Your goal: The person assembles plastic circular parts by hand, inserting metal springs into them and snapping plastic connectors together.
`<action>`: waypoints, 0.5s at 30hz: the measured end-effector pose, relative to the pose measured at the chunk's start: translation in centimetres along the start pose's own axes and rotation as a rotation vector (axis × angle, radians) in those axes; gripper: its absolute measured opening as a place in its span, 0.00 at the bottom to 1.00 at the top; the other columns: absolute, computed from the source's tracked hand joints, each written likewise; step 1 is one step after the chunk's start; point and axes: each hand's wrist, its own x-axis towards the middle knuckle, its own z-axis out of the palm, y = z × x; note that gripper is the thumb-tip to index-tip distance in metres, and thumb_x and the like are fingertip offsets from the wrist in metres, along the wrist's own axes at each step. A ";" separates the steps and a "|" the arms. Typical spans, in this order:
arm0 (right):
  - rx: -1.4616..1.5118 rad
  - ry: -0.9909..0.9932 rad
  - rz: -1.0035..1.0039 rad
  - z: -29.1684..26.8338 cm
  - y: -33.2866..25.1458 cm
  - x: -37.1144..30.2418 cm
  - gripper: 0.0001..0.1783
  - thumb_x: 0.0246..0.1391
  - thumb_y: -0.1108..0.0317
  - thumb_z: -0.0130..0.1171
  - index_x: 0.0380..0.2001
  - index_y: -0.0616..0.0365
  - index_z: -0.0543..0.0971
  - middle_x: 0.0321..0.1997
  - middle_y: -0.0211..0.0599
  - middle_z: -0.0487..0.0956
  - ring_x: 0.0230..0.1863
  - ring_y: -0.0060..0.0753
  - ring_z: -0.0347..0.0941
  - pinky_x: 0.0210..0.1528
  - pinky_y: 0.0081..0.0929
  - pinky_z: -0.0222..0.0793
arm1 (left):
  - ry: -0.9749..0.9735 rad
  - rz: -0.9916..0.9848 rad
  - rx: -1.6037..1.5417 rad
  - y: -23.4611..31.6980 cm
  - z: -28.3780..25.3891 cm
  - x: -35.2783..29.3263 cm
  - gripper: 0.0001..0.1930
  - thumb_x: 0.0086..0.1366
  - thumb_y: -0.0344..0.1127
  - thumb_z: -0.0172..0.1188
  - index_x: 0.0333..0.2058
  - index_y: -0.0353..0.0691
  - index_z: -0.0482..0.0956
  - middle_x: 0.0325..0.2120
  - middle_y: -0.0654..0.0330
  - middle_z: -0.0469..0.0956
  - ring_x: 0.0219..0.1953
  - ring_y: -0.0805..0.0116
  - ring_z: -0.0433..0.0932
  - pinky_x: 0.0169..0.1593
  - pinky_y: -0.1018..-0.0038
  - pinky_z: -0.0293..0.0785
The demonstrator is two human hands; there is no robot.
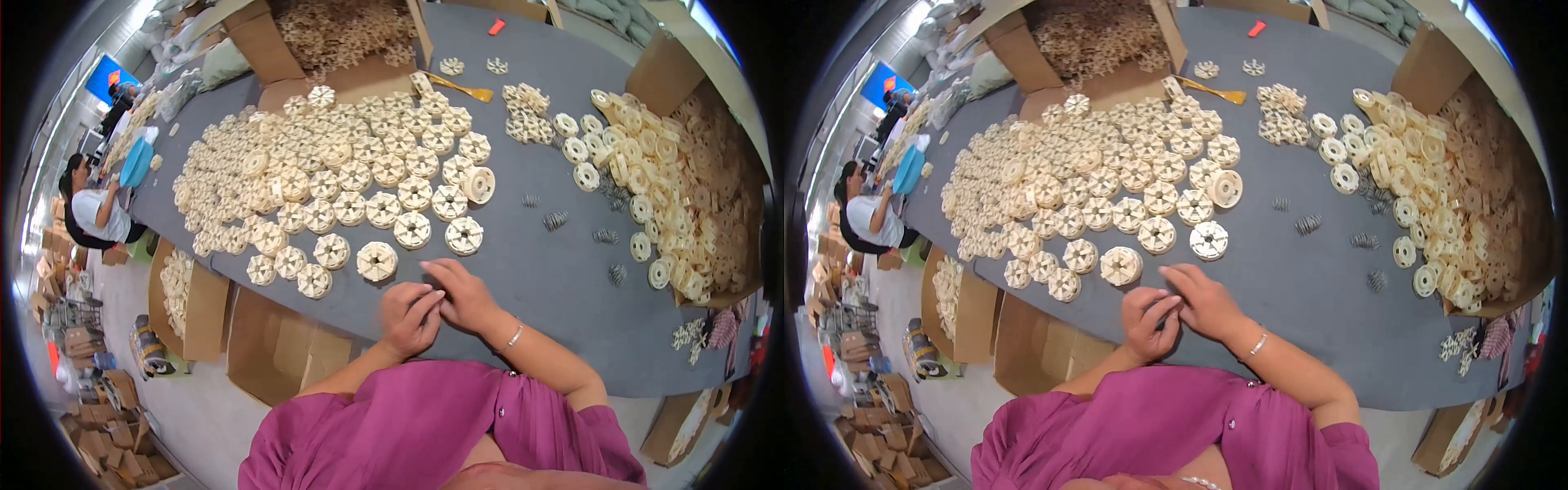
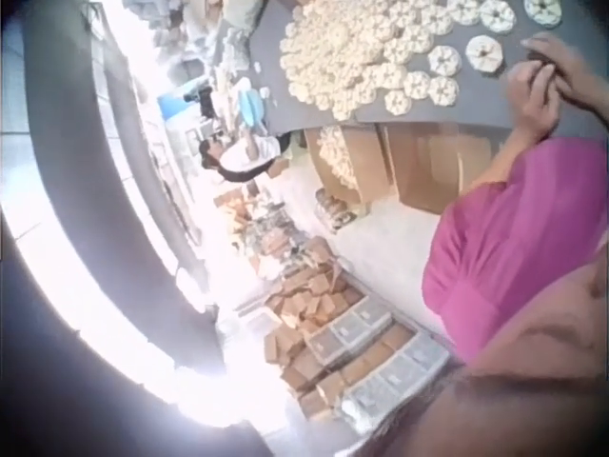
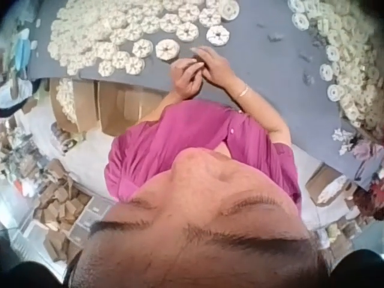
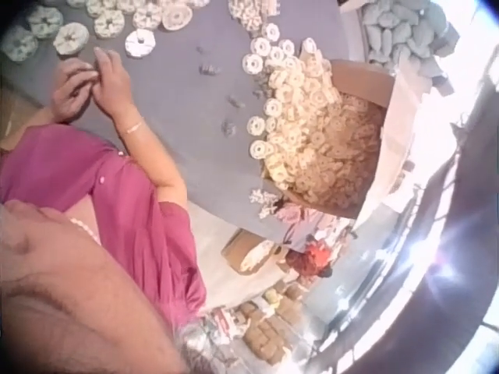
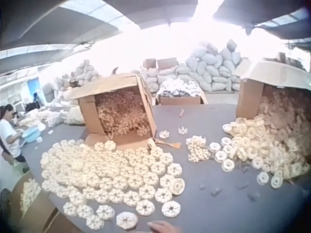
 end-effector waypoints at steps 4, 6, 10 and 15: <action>0.005 0.117 0.097 -2.7 -0.7 -2.3 0.26 0.51 0.75 0.66 0.56 0.52 0.81 0.46 0.40 0.83 0.37 0.50 0.82 0.40 0.40 0.80 | -0.015 -0.003 -0.011 0.1 0.1 0.2 0.18 0.57 0.25 0.68 0.47 0.42 0.85 0.46 0.57 0.79 0.48 0.53 0.79 0.52 0.59 0.74; 0.078 0.016 0.090 -6.4 -4.0 -2.6 0.16 0.58 0.72 0.63 0.50 0.58 0.83 0.41 0.40 0.84 0.32 0.41 0.81 0.36 0.28 0.77 | -0.007 -0.008 -0.005 -0.2 0.1 0.2 0.17 0.55 0.24 0.68 0.46 0.42 0.85 0.45 0.56 0.79 0.47 0.53 0.78 0.51 0.60 0.74; 0.851 -0.448 -0.495 -16.2 -14.6 -7.3 0.08 0.62 0.64 0.62 0.41 0.48 0.86 0.39 0.33 0.86 0.35 0.37 0.82 0.37 0.35 0.77 | -0.045 0.008 -0.029 0.2 0.1 0.7 0.17 0.56 0.25 0.67 0.46 0.42 0.84 0.45 0.57 0.78 0.49 0.52 0.78 0.52 0.59 0.73; 0.644 -0.671 -1.352 -20.1 -23.5 -9.2 0.21 0.65 0.55 0.51 0.54 0.57 0.74 0.60 0.40 0.73 0.64 0.41 0.68 0.68 0.44 0.63 | -0.064 0.043 -0.001 0.5 0.8 1.1 0.15 0.56 0.25 0.66 0.44 0.42 0.83 0.45 0.56 0.77 0.50 0.51 0.77 0.52 0.60 0.73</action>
